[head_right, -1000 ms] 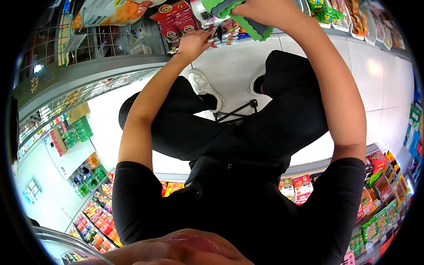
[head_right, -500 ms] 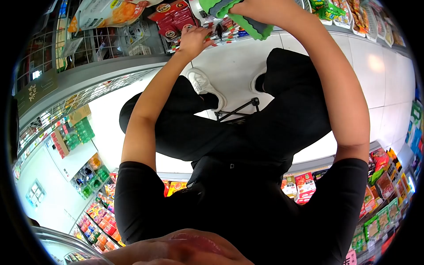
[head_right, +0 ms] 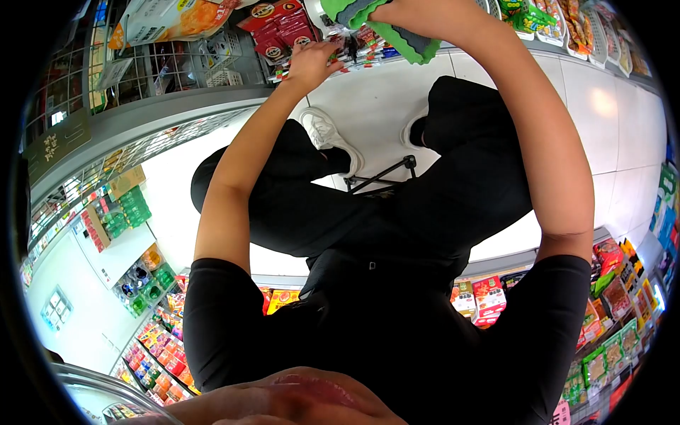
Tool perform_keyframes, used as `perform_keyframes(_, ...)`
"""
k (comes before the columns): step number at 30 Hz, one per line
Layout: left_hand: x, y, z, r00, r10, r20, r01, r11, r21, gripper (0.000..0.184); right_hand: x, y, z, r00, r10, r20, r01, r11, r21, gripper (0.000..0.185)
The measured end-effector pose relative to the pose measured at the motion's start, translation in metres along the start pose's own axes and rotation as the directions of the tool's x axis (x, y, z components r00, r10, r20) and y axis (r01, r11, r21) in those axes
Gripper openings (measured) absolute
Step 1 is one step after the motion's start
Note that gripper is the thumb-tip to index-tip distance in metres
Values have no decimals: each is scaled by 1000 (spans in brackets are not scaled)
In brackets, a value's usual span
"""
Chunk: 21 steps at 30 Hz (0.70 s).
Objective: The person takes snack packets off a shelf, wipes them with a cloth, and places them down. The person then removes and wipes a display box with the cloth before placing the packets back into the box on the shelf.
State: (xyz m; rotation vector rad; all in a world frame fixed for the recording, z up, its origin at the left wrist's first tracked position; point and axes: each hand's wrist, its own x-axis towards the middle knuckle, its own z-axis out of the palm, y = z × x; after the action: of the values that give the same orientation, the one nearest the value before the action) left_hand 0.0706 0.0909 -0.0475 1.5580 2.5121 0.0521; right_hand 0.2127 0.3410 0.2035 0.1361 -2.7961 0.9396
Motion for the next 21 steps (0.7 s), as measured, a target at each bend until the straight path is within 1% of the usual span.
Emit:
perform_keyframes(4,1,0,0,1000,-7,-28,5,999,-52,49,-1,-1,-1,1000,18,-4,-18,1000,-15,40)
perform_keyframes(7,1,2,-5,995,-16,-95,5,994,-113,43,-2,2,0,999,1,-32,-2,1000,-27,38)
perform_keyframes(9,4,-1,-9,992,-20,-128,5,993,-114,37,-1,3,-2,999,-11,-50,9,999,-45,35)
perform_keyframes(12,17,-11,-10,981,-19,-195,0,996,-93,31,0,2,-13,997,62,-35,-63,998,-26,30)
perform_keyframes(14,30,-20,-9,966,7,-257,-23,998,-62,27,0,1,-19,996,75,-44,-77,996,-49,28)
perform_keyframes(17,61,-39,13,964,20,-266,-61,987,-146,25,-2,-2,-20,997,63,-36,-65,996,-63,27)
perform_keyframes(18,68,-34,9,964,6,-267,-51,986,-162,22,-2,-3,-21,998,53,-31,-55,996,-66,28)
perform_keyframes(21,99,-24,4,992,-95,-83,94,995,-14,24,1,-6,-21,997,70,-27,-70,997,-10,31)
